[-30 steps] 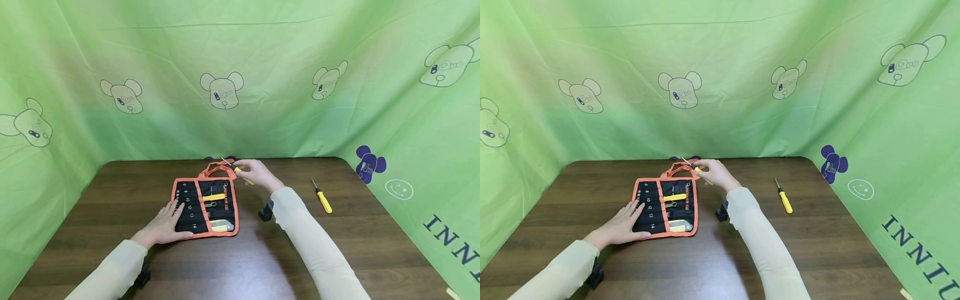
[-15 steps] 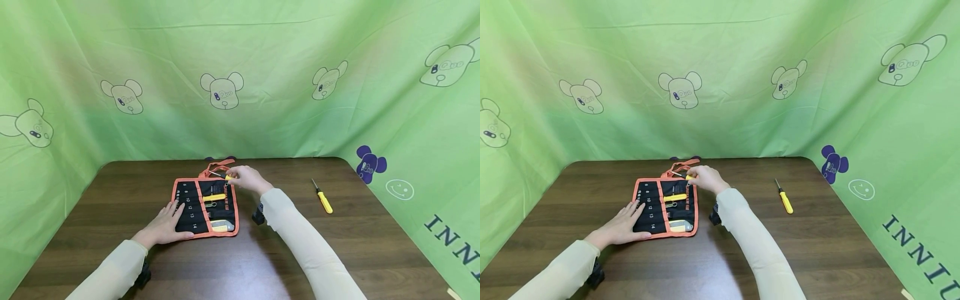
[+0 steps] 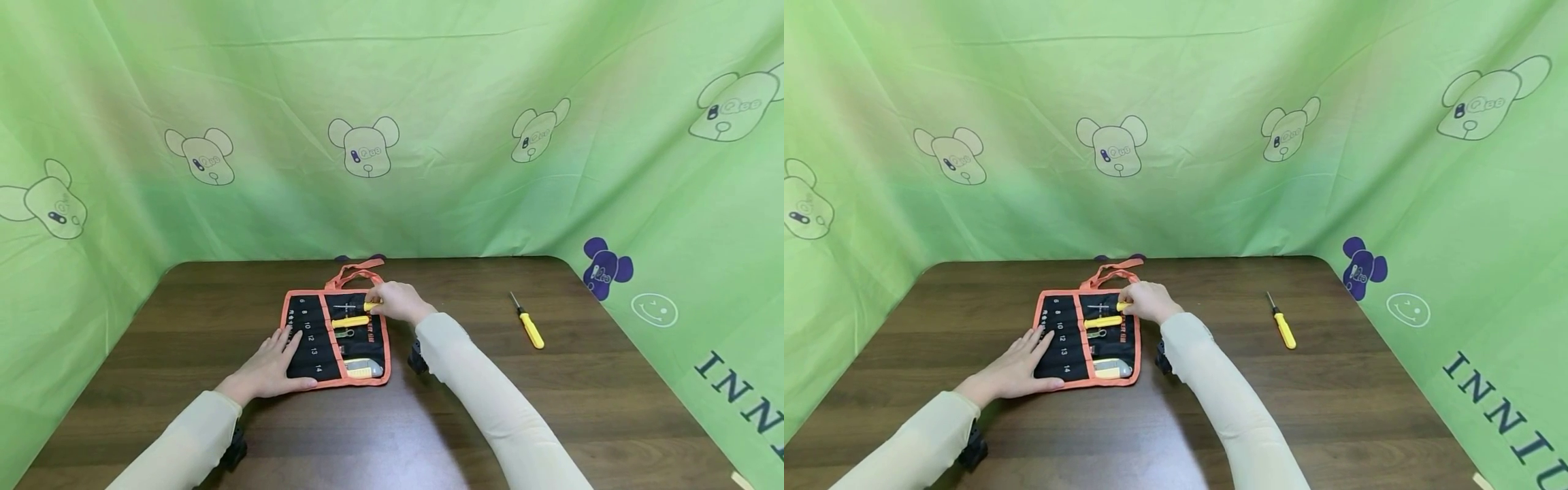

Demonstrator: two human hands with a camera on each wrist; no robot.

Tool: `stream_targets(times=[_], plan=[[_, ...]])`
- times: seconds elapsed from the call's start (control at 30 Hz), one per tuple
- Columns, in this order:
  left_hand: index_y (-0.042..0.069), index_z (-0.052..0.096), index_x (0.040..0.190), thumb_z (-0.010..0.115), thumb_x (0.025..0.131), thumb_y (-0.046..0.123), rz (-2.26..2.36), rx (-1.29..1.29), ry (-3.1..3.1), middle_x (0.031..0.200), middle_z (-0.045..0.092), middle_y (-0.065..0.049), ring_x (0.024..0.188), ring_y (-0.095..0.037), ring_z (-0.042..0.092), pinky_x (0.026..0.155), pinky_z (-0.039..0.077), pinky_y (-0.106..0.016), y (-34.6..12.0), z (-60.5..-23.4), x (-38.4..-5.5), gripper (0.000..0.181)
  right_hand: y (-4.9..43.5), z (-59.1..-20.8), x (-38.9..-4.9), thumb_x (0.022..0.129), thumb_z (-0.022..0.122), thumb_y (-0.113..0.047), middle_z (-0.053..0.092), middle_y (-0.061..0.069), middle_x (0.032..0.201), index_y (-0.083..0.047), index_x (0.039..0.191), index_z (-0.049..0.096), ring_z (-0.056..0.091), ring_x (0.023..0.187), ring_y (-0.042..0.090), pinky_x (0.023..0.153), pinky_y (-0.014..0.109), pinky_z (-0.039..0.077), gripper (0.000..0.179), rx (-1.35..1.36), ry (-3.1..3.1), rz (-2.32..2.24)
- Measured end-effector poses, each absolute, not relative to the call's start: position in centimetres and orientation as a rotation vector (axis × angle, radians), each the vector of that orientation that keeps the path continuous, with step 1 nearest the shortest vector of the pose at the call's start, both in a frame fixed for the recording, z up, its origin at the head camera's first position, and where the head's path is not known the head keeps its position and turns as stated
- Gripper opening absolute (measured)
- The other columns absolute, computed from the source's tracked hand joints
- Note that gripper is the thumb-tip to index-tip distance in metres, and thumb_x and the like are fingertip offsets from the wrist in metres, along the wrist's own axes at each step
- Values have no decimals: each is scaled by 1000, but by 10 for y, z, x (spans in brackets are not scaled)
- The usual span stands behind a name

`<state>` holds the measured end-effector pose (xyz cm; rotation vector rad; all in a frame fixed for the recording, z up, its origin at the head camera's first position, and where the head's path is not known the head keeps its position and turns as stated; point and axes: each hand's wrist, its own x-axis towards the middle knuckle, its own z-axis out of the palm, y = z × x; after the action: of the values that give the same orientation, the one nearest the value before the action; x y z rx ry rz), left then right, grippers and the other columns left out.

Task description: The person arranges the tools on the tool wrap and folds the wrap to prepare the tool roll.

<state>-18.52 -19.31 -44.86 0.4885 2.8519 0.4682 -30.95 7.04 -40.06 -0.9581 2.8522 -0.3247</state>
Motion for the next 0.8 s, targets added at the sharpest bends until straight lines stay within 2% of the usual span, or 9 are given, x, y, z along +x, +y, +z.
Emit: stream_targets(times=[0.23, 0.43, 0.8], plan=[[-2, 20, 144, 52, 76, 71, 475, 509, 2851, 147, 11, -27, 134, -42, 9, 104, 15, -54, -194, -450, -185, 105, 62, -404, -307, 86, 66, -16, 66, -3, 97, -17, 102, 70, 60, 80, 12, 71, 33, 48, 16, -1064, 2883, -268], [-2, 21, 144, 52, 75, 71, 476, 506, 2854, 148, 11, -27, 134, -42, 9, 104, 15, -54, -194, -451, -185, 105, 54, -407, -304, 84, 62, -8, 66, -2, 94, -14, 103, 70, 53, 69, 11, 63, 29, 46, 21, -1085, 2900, -281], [-1, 20, 145, 52, 76, 71, 463, 489, 2850, 148, 11, -27, 134, -42, 10, 105, 15, -54, -193, -450, -185, 105, 41, -410, -300, 85, 62, -1, 66, 6, 92, -6, 97, 69, 59, 77, 14, 71, 27, 48, 15, -1178, 2863, -419]])
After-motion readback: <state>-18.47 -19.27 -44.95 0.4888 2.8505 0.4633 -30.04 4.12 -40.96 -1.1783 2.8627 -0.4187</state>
